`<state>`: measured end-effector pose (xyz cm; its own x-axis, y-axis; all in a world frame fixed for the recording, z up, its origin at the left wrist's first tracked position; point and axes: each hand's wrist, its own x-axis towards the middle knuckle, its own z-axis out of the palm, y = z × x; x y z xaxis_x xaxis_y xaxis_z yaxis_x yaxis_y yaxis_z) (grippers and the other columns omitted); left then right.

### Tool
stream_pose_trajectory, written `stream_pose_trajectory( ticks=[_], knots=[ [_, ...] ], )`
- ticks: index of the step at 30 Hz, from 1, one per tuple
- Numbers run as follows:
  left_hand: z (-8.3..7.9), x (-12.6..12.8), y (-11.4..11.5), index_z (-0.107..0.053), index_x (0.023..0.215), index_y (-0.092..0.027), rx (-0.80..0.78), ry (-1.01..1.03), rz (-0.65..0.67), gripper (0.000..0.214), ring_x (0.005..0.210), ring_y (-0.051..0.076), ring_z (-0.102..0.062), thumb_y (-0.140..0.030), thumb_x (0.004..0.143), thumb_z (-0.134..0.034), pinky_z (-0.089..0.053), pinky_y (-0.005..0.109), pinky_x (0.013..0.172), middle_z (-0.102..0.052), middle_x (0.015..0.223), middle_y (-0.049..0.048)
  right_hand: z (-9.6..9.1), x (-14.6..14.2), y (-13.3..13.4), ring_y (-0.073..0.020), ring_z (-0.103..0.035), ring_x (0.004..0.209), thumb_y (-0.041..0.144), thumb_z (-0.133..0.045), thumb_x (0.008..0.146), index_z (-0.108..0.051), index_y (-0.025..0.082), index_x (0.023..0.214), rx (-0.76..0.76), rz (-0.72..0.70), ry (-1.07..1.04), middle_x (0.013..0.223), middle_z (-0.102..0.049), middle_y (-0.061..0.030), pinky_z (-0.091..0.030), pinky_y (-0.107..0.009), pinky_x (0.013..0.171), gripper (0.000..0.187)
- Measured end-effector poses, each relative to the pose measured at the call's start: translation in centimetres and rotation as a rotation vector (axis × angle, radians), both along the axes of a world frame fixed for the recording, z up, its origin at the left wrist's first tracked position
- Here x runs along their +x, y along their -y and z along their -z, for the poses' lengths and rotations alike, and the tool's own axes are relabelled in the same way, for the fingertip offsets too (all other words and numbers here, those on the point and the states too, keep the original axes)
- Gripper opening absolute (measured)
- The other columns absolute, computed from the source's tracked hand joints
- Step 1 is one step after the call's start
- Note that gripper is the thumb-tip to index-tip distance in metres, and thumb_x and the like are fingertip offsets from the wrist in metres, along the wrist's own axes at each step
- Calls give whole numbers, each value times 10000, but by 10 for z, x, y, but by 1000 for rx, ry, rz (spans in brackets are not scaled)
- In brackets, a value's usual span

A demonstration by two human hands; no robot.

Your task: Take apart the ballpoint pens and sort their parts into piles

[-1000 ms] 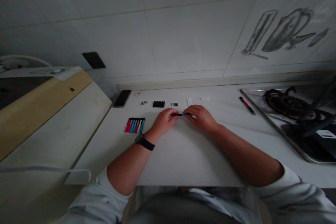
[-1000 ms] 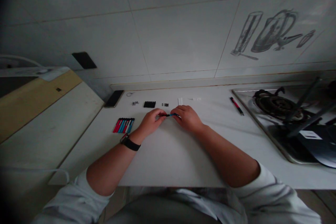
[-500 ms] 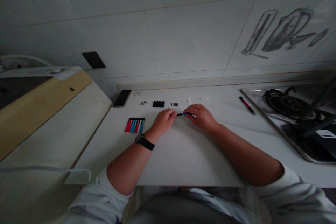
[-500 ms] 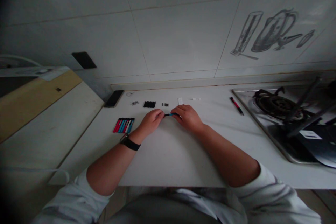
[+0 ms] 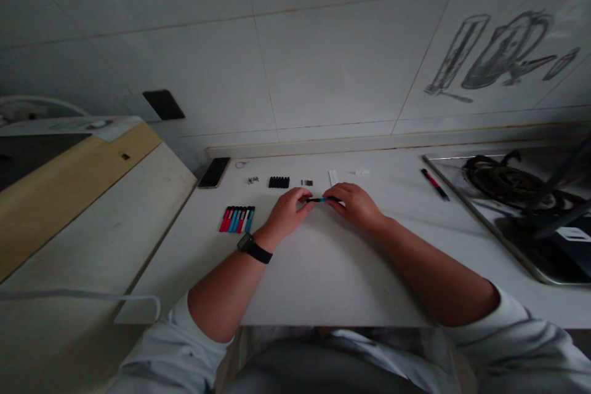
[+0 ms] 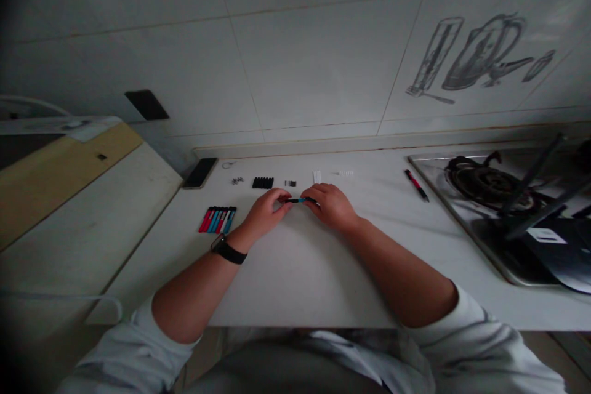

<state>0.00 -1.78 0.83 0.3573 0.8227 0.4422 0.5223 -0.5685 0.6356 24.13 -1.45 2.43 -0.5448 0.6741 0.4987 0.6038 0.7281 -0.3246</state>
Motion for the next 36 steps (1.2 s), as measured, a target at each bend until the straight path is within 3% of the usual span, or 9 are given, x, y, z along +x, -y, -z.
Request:
stream_pose_trajectory(
  ticks=[2,5,8,12,16,19,24,31,36],
  knots=[
    [0,-1,-1,-640,1019,-204,-4,-33,0,79,937,187,-666,-270,1005,-599,-536,346,874,-706,994,46,0,0,0,-238,-669,930,298,-548,1030,-733,212,1078,7,-1,-4,1020,-751,-103,-485,-372,859,209],
    [2,-1,-2,-629,861,-200,-8,-119,-9,250,852,192,-646,-293,1051,-495,-530,355,824,-679,868,41,0,0,0,-239,-669,941,299,-559,1027,-733,211,1086,9,3,-7,1028,-752,-105,-485,-374,868,204],
    [4,-1,-2,-625,938,-198,11,-86,-15,47,894,194,-649,-234,967,-634,-533,355,847,-683,927,40,1,0,0,-239,-671,930,302,-563,1026,-739,209,1077,8,8,-11,1021,-755,-110,-487,-375,861,206],
    [5,-1,-1,-603,1116,-200,19,-5,-17,289,967,198,-661,-213,873,-758,-543,367,899,-696,1055,59,3,1,-1,-233,-675,911,284,-568,1023,-738,199,1069,33,3,-17,1007,-754,-110,-492,-365,849,195],
    [2,-1,-1,-640,1038,-200,-9,-42,-18,107,944,193,-660,-293,988,-624,-538,361,881,-706,1006,53,3,1,-1,-230,-678,915,273,-570,1021,-734,204,1075,56,-16,-23,1005,-755,-99,-502,-364,854,186],
    [-1,0,0,-647,897,-195,-18,-101,-1,209,873,187,-641,-294,1035,-525,-523,345,827,-688,897,39,2,0,0,-233,-685,918,276,-577,1015,-737,210,1069,56,-15,-31,1010,-758,-99,-511,-372,853,181],
    [-3,2,1,-650,955,-197,-11,-37,26,17,890,182,-650,-205,959,-635,-522,338,839,-697,935,30,-1,0,2,-244,-699,947,264,-600,996,-728,212,1097,2,-2,-84,1032,-763,-100,-533,-384,869,171],
    [-4,0,1,-646,984,-196,50,37,-36,76,911,184,-660,-156,929,-679,-531,344,858,-700,945,31,0,3,-1,-230,-711,892,344,-682,936,-714,234,1175,-100,94,-213,1016,-758,-89,-559,-374,847,265],
    [-3,-2,-3,-643,986,-192,102,96,-112,98,913,179,-654,-125,922,-674,-536,341,858,-702,968,37,-4,5,-5,-214,-701,835,412,-635,949,-745,215,1022,-207,161,-300,958,-763,-80,-549,-345,782,237]
  ],
)
